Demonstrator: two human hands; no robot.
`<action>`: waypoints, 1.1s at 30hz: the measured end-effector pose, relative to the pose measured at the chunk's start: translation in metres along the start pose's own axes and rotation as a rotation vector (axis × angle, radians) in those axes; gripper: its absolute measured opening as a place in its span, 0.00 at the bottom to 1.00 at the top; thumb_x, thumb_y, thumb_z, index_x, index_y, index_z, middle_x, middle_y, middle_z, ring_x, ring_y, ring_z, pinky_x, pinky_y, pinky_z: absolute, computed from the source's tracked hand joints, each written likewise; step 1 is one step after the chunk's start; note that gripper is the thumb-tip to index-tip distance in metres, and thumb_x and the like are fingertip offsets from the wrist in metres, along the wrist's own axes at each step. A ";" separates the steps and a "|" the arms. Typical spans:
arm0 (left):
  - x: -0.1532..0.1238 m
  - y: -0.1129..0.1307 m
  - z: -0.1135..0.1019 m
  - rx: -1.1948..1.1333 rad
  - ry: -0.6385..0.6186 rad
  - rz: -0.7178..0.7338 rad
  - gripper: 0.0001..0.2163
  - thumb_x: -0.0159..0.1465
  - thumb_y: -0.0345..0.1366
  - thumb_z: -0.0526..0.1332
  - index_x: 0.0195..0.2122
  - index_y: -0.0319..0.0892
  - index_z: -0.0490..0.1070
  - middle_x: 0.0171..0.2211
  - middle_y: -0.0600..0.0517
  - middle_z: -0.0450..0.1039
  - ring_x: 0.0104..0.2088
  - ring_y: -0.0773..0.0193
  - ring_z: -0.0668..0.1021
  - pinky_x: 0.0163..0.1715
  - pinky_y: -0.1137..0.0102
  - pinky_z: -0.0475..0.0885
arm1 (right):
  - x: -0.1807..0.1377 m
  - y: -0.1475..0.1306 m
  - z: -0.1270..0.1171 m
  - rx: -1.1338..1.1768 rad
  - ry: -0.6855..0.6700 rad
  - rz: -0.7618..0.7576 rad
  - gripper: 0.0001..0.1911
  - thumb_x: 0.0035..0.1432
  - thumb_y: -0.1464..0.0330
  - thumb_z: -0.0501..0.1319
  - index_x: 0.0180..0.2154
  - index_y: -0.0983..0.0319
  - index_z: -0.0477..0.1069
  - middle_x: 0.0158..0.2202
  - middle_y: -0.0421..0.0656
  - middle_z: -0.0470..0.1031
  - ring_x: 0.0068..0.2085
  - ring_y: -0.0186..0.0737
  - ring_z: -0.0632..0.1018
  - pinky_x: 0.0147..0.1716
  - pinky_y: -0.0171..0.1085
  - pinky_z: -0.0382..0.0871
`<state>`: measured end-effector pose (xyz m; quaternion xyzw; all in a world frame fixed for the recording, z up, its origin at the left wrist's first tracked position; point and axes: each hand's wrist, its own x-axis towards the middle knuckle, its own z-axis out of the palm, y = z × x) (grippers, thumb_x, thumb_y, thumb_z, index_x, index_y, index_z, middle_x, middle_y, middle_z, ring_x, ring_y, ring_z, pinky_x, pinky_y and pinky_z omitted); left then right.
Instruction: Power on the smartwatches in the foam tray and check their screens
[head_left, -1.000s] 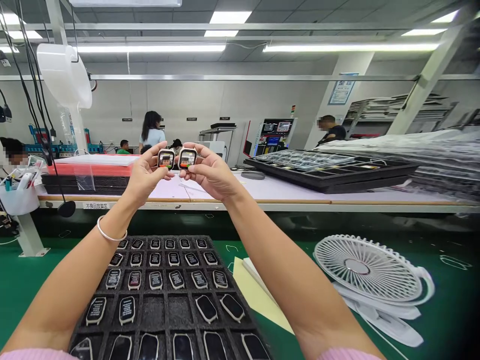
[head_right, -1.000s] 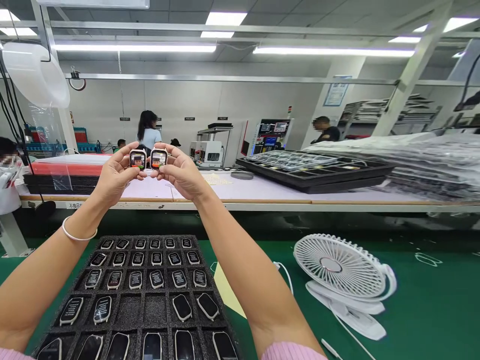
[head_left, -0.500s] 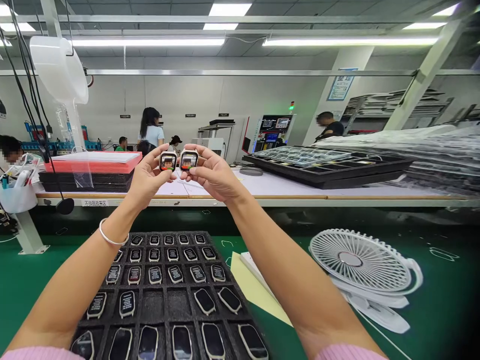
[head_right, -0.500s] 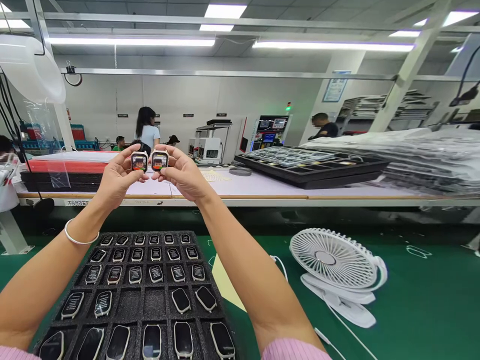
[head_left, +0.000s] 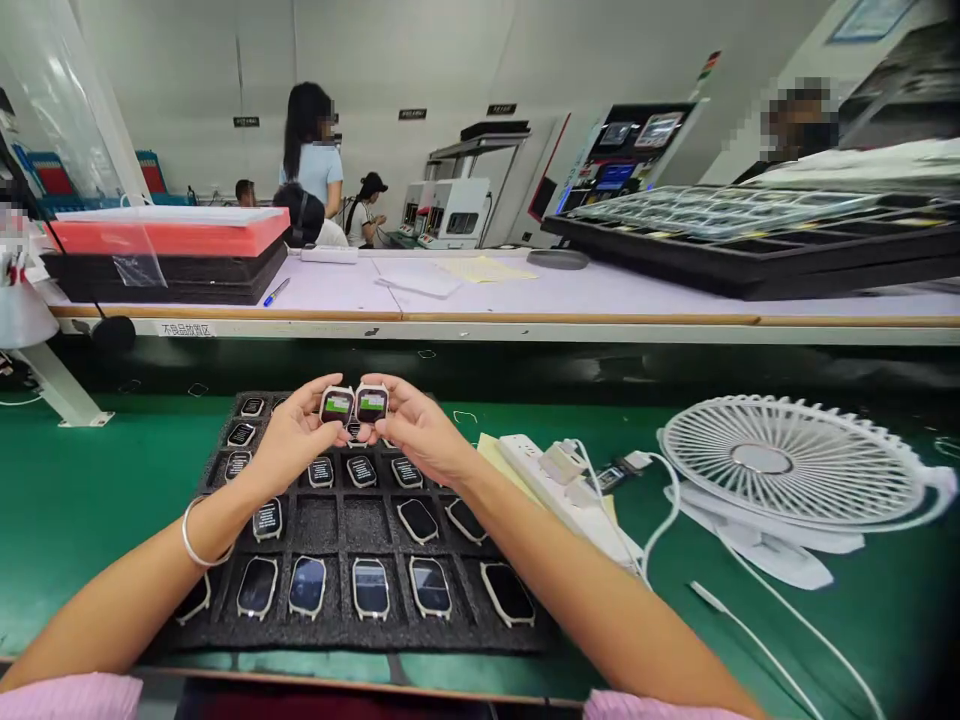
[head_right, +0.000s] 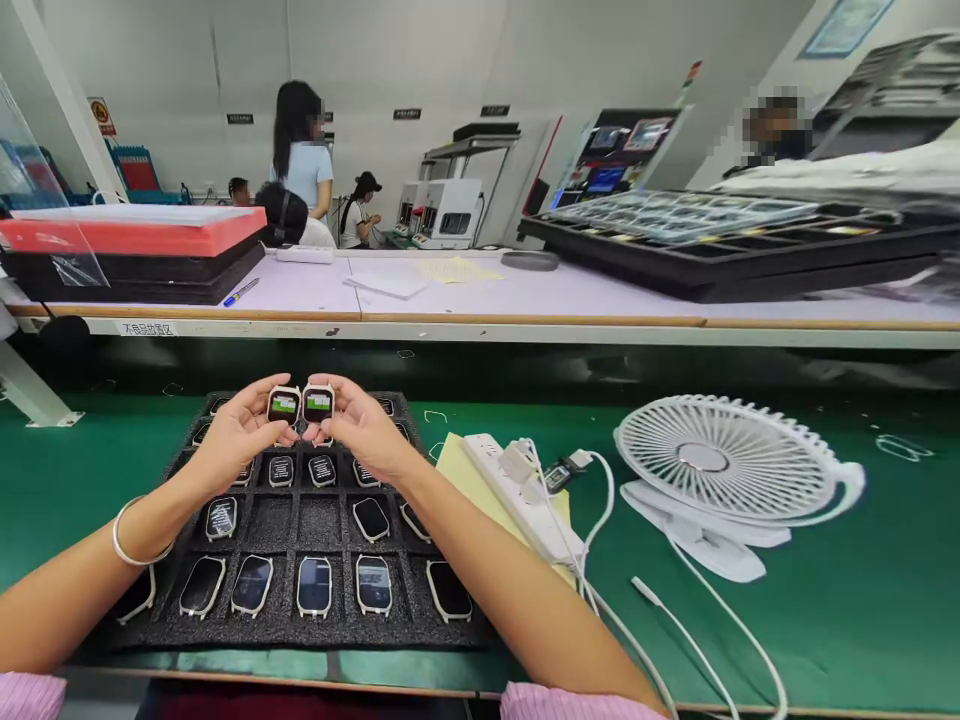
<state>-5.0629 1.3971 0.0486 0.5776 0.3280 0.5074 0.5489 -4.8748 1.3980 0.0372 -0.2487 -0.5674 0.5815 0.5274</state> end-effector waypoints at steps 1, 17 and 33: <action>-0.004 -0.008 -0.003 -0.004 0.015 -0.042 0.29 0.51 0.28 0.69 0.56 0.41 0.69 0.42 0.50 0.77 0.28 0.70 0.80 0.33 0.71 0.78 | -0.003 0.011 0.000 0.020 0.005 0.037 0.25 0.49 0.73 0.68 0.50 0.58 0.69 0.37 0.39 0.75 0.32 0.35 0.79 0.34 0.37 0.73; -0.021 -0.042 -0.010 -0.008 0.070 -0.225 0.24 0.52 0.31 0.71 0.51 0.42 0.71 0.35 0.54 0.77 0.25 0.69 0.80 0.28 0.72 0.77 | -0.021 0.045 -0.005 0.121 0.010 0.249 0.21 0.54 0.69 0.68 0.50 0.58 0.69 0.35 0.39 0.75 0.31 0.36 0.79 0.34 0.38 0.72; -0.025 -0.041 -0.008 -0.075 0.058 -0.294 0.23 0.55 0.34 0.69 0.52 0.41 0.69 0.37 0.52 0.79 0.26 0.66 0.82 0.30 0.69 0.80 | -0.024 0.048 -0.007 0.103 0.049 0.265 0.20 0.54 0.71 0.68 0.49 0.58 0.69 0.36 0.38 0.74 0.29 0.33 0.77 0.30 0.35 0.68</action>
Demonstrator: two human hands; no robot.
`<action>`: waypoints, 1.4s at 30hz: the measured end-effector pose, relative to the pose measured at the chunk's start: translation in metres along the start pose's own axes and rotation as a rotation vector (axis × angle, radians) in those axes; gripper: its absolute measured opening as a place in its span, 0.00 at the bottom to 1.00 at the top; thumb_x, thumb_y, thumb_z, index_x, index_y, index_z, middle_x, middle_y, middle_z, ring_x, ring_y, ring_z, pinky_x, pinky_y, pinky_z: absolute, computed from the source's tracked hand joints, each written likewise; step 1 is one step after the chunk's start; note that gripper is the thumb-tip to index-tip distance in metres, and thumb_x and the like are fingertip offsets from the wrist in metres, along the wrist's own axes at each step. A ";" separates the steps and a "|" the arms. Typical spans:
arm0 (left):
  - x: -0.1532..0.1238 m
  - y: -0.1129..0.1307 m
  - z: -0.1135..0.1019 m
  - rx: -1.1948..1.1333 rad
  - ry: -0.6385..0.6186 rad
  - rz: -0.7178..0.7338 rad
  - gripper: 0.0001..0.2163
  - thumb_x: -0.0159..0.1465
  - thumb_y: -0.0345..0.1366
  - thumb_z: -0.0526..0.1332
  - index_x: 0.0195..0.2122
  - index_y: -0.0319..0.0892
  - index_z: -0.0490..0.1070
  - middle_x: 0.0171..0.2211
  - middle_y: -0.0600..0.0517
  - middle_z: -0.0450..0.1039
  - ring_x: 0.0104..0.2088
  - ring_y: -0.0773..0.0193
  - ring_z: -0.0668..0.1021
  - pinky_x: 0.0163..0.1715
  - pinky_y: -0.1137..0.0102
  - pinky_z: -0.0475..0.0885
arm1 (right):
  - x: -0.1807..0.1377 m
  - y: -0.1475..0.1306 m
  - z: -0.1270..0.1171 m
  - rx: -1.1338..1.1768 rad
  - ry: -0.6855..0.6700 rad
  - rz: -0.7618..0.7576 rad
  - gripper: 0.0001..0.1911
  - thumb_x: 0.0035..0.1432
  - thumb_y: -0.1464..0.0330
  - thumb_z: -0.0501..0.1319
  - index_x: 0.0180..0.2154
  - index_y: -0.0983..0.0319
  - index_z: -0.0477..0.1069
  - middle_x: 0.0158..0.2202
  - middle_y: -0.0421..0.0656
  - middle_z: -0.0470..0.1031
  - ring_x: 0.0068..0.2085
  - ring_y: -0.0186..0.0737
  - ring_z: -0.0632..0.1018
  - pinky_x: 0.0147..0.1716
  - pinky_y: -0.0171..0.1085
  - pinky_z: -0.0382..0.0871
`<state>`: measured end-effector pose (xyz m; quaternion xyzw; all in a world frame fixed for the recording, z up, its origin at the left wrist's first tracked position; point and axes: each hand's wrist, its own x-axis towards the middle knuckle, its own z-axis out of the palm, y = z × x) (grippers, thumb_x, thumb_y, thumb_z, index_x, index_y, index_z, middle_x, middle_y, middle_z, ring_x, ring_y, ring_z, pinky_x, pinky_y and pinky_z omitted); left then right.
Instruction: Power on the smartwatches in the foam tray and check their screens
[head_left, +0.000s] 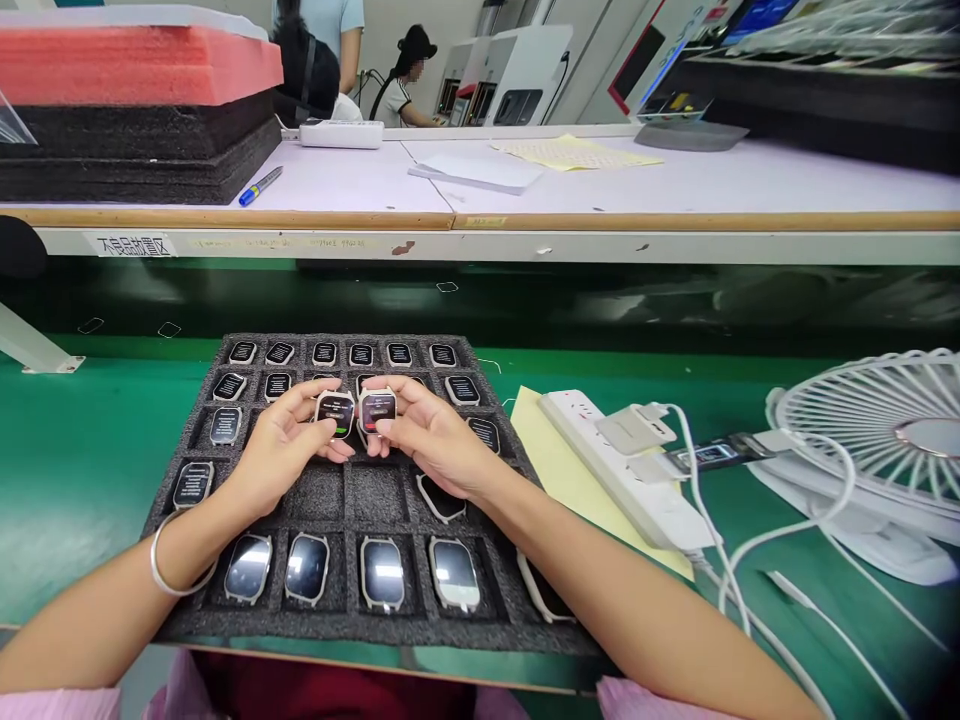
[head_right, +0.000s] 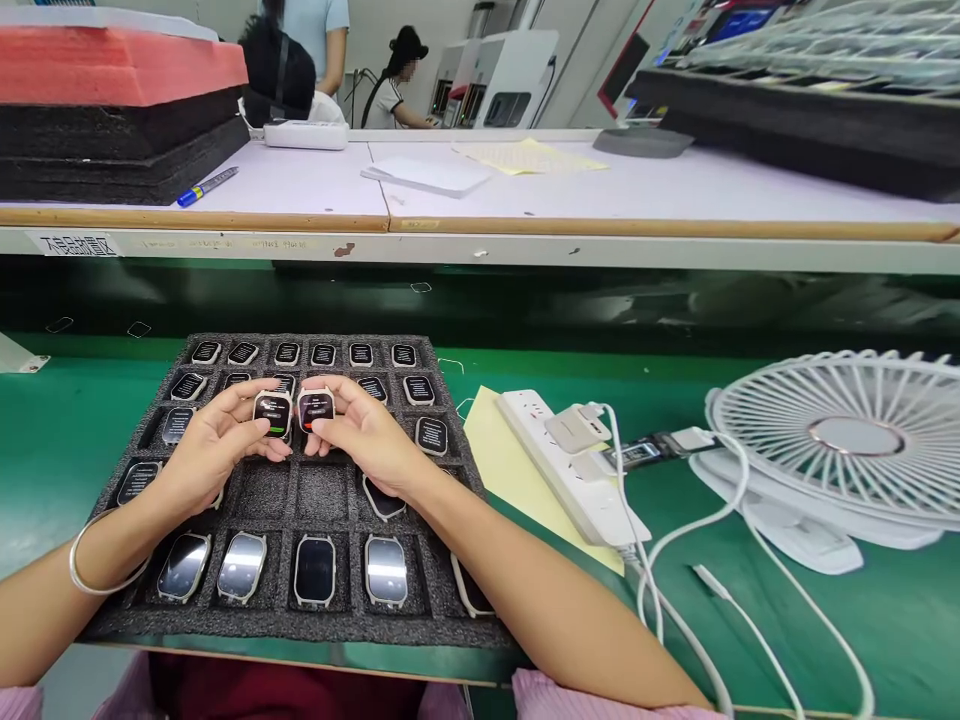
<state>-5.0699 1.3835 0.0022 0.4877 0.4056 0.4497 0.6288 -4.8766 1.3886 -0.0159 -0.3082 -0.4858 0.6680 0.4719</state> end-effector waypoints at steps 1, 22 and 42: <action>0.000 0.000 0.000 -0.008 -0.003 -0.007 0.24 0.55 0.33 0.69 0.53 0.41 0.68 0.37 0.52 0.79 0.26 0.66 0.82 0.31 0.69 0.80 | 0.000 0.000 0.000 0.006 0.003 0.005 0.20 0.53 0.72 0.67 0.49 0.58 0.69 0.36 0.38 0.75 0.29 0.33 0.77 0.30 0.35 0.68; 0.001 0.001 -0.001 -0.077 0.049 -0.106 0.21 0.56 0.33 0.66 0.52 0.39 0.68 0.32 0.54 0.77 0.25 0.65 0.82 0.30 0.68 0.78 | 0.000 0.003 -0.006 0.130 -0.005 0.143 0.22 0.51 0.76 0.66 0.49 0.60 0.68 0.40 0.40 0.79 0.30 0.33 0.81 0.31 0.33 0.73; 0.002 -0.003 -0.003 -0.042 0.038 -0.126 0.16 0.61 0.34 0.63 0.51 0.40 0.69 0.30 0.55 0.75 0.25 0.63 0.83 0.31 0.67 0.80 | 0.000 0.003 -0.005 -0.025 0.055 0.145 0.17 0.55 0.70 0.68 0.46 0.60 0.69 0.38 0.42 0.81 0.27 0.33 0.80 0.25 0.31 0.71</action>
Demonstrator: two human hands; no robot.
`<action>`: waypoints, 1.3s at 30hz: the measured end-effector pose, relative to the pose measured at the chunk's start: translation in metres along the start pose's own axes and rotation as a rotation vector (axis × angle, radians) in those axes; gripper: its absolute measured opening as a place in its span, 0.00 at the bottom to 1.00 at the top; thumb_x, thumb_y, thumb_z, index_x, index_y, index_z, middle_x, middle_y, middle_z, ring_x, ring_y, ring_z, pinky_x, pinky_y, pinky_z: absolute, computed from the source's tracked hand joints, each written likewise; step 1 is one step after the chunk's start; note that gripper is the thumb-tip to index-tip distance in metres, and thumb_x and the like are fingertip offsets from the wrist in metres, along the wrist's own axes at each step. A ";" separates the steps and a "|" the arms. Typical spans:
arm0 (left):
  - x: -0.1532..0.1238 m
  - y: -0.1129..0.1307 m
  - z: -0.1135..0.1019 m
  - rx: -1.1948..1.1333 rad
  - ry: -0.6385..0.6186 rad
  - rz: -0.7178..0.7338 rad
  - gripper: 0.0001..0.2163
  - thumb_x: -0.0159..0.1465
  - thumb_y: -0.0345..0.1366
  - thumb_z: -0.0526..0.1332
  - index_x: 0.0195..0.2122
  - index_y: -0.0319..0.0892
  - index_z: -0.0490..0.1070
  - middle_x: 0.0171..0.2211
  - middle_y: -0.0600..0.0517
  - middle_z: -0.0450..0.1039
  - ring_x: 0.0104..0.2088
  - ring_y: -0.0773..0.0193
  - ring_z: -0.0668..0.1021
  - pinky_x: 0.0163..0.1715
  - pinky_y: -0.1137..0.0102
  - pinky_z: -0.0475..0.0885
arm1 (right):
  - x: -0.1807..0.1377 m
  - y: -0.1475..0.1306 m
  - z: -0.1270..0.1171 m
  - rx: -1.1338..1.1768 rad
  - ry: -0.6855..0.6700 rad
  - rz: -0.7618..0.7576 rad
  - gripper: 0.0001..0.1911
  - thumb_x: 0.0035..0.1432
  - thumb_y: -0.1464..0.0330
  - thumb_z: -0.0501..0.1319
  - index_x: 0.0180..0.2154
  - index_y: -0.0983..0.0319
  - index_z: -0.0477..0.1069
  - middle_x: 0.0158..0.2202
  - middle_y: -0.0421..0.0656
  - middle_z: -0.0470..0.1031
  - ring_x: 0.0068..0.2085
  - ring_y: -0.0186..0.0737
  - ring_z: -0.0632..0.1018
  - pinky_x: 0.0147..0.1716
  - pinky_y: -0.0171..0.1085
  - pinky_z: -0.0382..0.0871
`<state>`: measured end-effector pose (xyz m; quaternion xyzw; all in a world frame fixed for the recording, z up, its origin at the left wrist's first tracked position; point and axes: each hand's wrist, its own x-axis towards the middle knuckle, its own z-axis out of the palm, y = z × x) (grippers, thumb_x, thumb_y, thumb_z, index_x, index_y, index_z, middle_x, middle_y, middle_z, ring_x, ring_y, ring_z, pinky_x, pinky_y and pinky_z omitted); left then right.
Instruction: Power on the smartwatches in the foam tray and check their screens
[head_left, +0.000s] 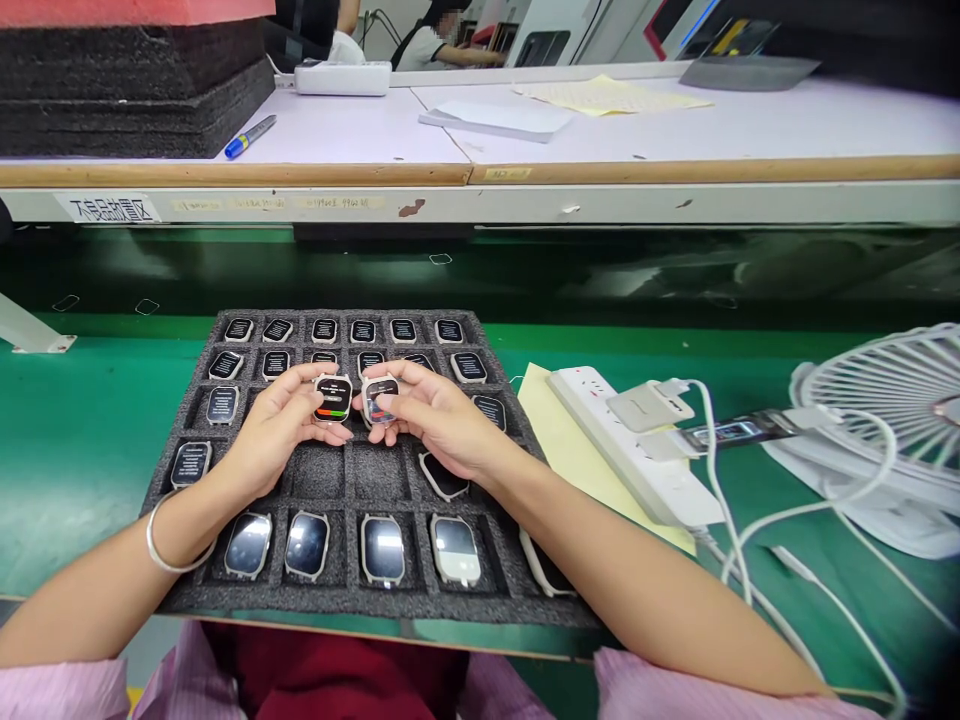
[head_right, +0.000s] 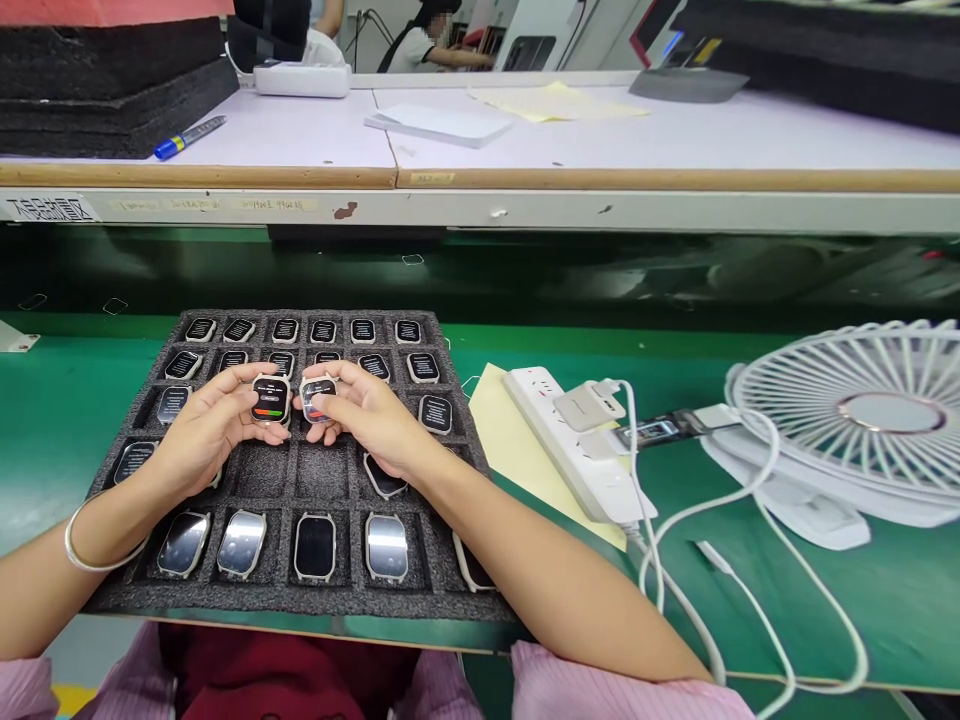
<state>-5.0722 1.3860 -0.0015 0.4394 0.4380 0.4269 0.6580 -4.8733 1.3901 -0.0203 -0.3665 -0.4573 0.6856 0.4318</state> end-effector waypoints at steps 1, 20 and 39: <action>0.000 0.000 0.000 0.001 -0.002 0.000 0.16 0.61 0.34 0.63 0.51 0.40 0.69 0.30 0.55 0.75 0.25 0.63 0.83 0.31 0.67 0.80 | 0.000 0.000 0.000 -0.006 0.002 0.000 0.17 0.54 0.69 0.68 0.46 0.60 0.69 0.38 0.42 0.81 0.26 0.32 0.80 0.24 0.31 0.71; -0.002 0.003 0.000 0.123 -0.115 0.073 0.33 0.51 0.28 0.69 0.57 0.45 0.60 0.45 0.49 0.75 0.27 0.72 0.76 0.29 0.72 0.74 | 0.000 -0.001 0.002 0.051 -0.098 -0.044 0.32 0.49 0.76 0.68 0.54 0.57 0.61 0.44 0.41 0.76 0.33 0.34 0.81 0.35 0.36 0.76; -0.031 -0.004 -0.034 1.340 -0.241 0.391 0.23 0.58 0.39 0.69 0.54 0.48 0.70 0.49 0.47 0.68 0.51 0.50 0.69 0.53 0.52 0.69 | -0.057 -0.005 -0.007 -1.427 -0.054 -0.419 0.31 0.56 0.58 0.70 0.58 0.62 0.69 0.59 0.58 0.67 0.59 0.62 0.70 0.54 0.59 0.64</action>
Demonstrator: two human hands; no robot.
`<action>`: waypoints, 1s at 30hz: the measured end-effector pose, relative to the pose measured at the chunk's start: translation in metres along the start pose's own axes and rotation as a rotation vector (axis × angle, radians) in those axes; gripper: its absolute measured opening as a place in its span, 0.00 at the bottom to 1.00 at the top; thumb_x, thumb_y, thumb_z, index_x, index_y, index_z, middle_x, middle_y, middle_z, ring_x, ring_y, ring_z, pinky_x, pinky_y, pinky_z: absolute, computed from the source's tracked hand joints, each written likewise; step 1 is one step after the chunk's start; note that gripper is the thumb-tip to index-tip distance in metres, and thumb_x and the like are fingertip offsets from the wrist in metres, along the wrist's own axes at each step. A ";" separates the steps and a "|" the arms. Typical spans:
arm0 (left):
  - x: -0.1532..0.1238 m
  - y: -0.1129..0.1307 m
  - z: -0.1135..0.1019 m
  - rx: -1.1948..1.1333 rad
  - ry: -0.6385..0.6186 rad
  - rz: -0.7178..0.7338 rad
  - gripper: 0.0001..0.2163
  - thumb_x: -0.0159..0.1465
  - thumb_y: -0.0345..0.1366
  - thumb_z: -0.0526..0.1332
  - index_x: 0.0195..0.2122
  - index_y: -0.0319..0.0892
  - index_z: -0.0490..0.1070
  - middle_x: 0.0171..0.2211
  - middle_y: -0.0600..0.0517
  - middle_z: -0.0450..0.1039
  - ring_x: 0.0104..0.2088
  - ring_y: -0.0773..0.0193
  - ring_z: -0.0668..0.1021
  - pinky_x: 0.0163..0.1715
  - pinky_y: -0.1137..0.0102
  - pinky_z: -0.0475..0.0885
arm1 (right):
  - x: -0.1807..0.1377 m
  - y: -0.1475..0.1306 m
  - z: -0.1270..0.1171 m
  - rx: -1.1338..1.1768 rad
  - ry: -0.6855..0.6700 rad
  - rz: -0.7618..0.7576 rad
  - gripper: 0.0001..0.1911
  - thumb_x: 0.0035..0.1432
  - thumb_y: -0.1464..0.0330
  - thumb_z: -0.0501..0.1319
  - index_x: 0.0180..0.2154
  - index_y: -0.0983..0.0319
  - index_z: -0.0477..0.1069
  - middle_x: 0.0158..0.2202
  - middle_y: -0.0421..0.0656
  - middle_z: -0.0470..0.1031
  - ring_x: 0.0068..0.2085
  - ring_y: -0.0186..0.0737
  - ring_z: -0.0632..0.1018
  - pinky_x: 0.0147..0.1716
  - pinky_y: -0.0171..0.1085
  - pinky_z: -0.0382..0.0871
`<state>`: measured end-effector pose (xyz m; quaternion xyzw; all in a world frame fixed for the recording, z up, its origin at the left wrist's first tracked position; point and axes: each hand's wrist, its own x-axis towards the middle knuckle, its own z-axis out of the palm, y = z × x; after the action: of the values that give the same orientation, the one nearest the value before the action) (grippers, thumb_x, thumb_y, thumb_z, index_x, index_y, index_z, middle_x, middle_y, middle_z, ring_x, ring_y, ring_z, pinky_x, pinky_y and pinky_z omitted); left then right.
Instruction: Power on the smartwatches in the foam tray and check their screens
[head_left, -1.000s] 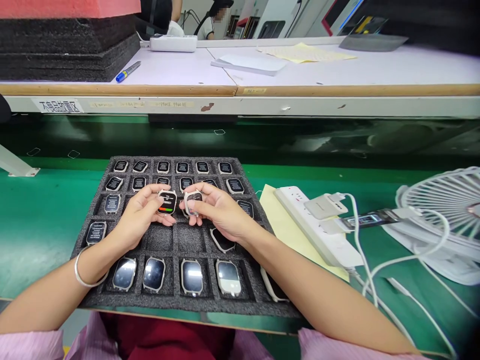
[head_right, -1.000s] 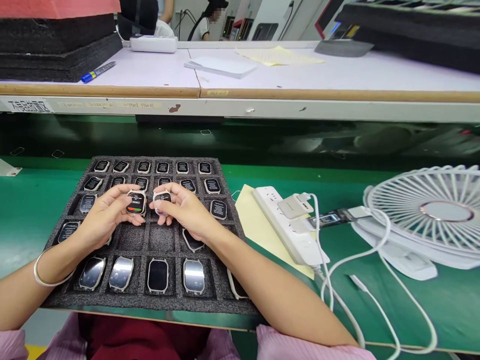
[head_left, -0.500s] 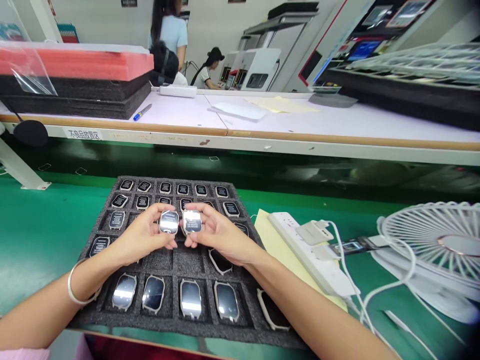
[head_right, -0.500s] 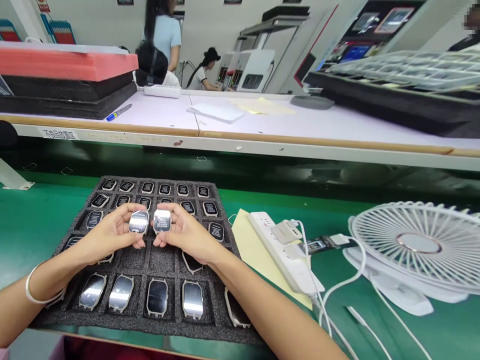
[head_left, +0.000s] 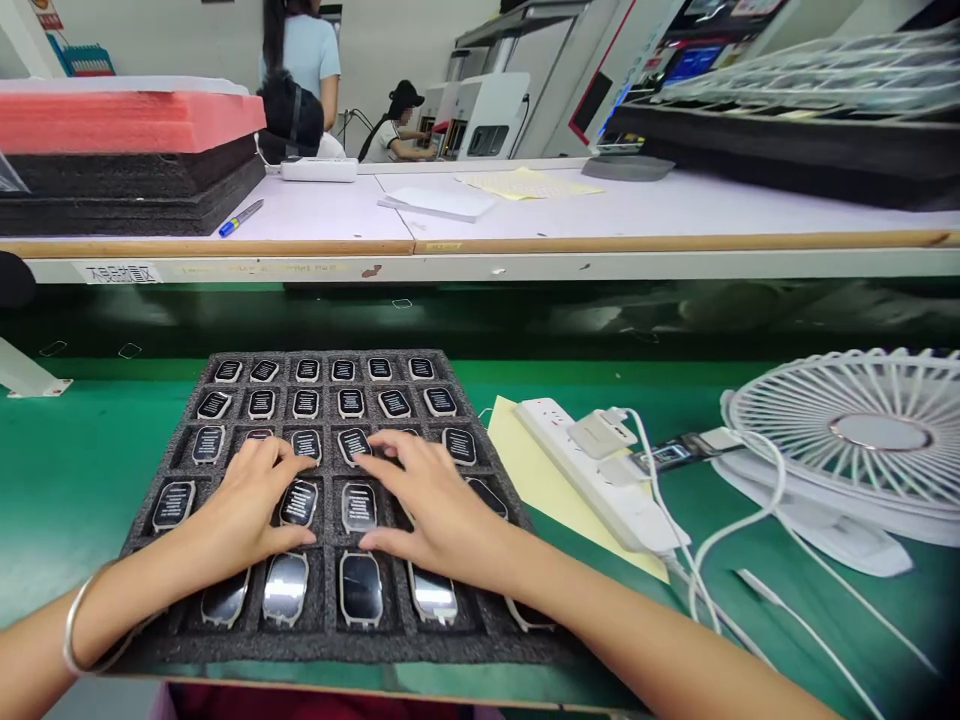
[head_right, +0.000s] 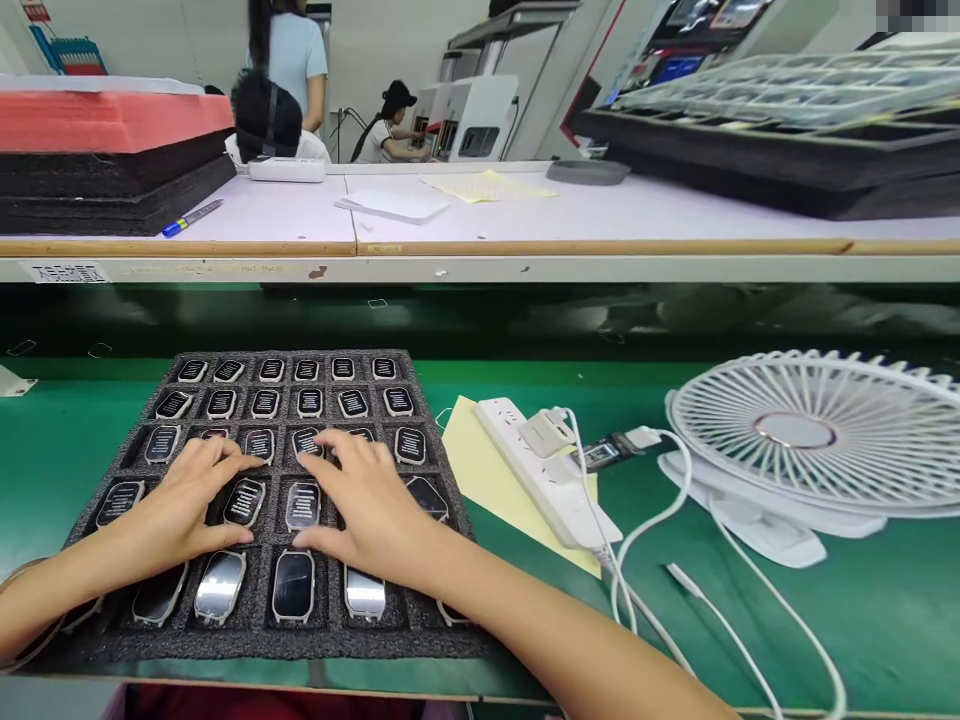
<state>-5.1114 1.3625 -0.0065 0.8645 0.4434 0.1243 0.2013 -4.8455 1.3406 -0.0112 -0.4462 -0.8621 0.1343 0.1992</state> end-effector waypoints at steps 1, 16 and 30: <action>0.004 0.005 -0.002 0.005 0.017 0.025 0.22 0.58 0.40 0.69 0.54 0.48 0.70 0.49 0.47 0.68 0.50 0.50 0.69 0.52 0.53 0.70 | -0.004 0.004 -0.009 -0.020 0.039 0.005 0.29 0.58 0.59 0.68 0.58 0.61 0.68 0.59 0.57 0.68 0.57 0.60 0.71 0.53 0.57 0.65; 0.090 0.102 0.058 0.233 -0.137 0.111 0.19 0.58 0.48 0.69 0.37 0.35 0.76 0.41 0.38 0.73 0.45 0.45 0.72 0.44 0.56 0.67 | -0.076 0.063 -0.017 -0.534 -0.005 0.125 0.13 0.68 0.61 0.55 0.38 0.62 0.73 0.33 0.47 0.76 0.25 0.44 0.79 0.25 0.40 0.69; 0.035 0.069 -0.004 -0.987 -0.240 -0.180 0.05 0.58 0.33 0.66 0.35 0.42 0.74 0.28 0.55 0.73 0.27 0.68 0.72 0.29 0.73 0.66 | -0.056 0.030 -0.030 0.294 -0.028 0.258 0.08 0.69 0.63 0.51 0.44 0.56 0.67 0.36 0.45 0.79 0.32 0.44 0.79 0.30 0.39 0.71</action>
<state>-5.0436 1.3556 0.0300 0.6332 0.3786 0.2006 0.6446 -4.7806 1.3134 -0.0096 -0.5171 -0.7716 0.2894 0.2313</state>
